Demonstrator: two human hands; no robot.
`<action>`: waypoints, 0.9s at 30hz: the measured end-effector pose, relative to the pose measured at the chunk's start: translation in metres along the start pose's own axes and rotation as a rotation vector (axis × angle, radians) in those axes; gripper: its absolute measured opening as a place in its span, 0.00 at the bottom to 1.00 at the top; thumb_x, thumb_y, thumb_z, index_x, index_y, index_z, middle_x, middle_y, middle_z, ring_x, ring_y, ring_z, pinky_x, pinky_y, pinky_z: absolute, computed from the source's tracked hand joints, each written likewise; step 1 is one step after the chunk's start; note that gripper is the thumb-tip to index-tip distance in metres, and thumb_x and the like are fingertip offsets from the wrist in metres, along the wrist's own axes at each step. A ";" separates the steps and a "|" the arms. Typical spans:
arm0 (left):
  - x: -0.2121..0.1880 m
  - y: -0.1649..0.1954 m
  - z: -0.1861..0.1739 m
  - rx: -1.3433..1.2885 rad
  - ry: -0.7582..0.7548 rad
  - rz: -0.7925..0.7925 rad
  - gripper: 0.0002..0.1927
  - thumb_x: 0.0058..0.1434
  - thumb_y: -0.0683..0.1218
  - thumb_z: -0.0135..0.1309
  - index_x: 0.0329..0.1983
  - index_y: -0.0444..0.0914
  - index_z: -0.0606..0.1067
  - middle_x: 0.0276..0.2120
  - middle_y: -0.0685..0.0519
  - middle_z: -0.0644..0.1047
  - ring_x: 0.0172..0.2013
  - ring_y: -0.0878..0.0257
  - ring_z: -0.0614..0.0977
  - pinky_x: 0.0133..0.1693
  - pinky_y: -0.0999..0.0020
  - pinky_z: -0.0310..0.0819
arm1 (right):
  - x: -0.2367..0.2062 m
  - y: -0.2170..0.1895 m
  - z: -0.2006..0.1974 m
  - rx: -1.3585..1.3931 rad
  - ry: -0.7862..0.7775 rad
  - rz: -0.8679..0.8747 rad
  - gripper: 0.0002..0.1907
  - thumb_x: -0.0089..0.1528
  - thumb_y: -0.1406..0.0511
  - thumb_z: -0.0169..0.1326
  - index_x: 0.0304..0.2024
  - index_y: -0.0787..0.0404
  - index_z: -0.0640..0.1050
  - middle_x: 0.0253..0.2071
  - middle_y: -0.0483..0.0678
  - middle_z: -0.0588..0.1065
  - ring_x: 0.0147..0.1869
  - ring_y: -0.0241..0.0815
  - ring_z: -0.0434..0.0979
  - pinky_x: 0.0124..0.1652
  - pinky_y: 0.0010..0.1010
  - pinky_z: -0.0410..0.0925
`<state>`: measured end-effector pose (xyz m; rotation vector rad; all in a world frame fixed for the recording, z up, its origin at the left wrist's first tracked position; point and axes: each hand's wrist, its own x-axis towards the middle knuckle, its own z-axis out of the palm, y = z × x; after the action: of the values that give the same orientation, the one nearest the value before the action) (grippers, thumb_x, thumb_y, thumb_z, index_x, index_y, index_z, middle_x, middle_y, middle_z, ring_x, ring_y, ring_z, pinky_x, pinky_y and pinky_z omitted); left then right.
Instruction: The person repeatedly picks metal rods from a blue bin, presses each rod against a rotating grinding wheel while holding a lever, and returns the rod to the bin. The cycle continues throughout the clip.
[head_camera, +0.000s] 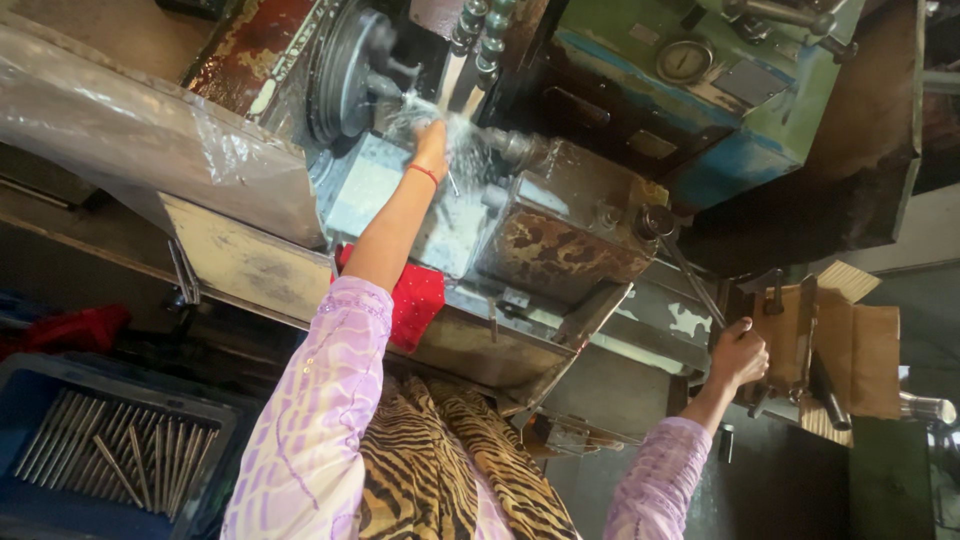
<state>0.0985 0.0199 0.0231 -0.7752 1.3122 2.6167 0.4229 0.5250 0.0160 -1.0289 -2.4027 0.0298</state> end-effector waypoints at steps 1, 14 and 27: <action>0.000 0.000 -0.001 -0.007 -0.047 0.039 0.15 0.61 0.47 0.51 0.50 0.45 0.64 0.31 0.50 0.68 0.20 0.61 0.68 0.18 0.64 0.56 | -0.001 0.000 0.000 0.004 -0.010 0.004 0.31 0.75 0.51 0.44 0.30 0.66 0.82 0.26 0.63 0.78 0.32 0.65 0.81 0.34 0.54 0.71; 0.002 0.000 -0.007 -0.047 -0.143 0.054 0.10 0.59 0.44 0.46 0.44 0.46 0.64 0.29 0.54 0.64 0.19 0.63 0.65 0.19 0.64 0.54 | -0.005 -0.004 -0.002 0.004 -0.003 0.016 0.29 0.74 0.50 0.45 0.32 0.65 0.83 0.29 0.64 0.78 0.36 0.69 0.80 0.37 0.59 0.71; 0.004 0.004 -0.015 -0.087 -0.159 -0.029 0.23 0.66 0.41 0.50 0.61 0.53 0.61 0.44 0.52 0.72 0.34 0.57 0.78 0.34 0.54 0.75 | -0.027 0.001 -0.001 -0.025 0.036 0.003 0.30 0.75 0.50 0.45 0.31 0.64 0.83 0.30 0.65 0.77 0.36 0.73 0.78 0.36 0.62 0.69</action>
<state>0.0994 0.0057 0.0167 -0.5790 1.1433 2.6648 0.4397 0.5069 0.0044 -1.0363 -2.3746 -0.0172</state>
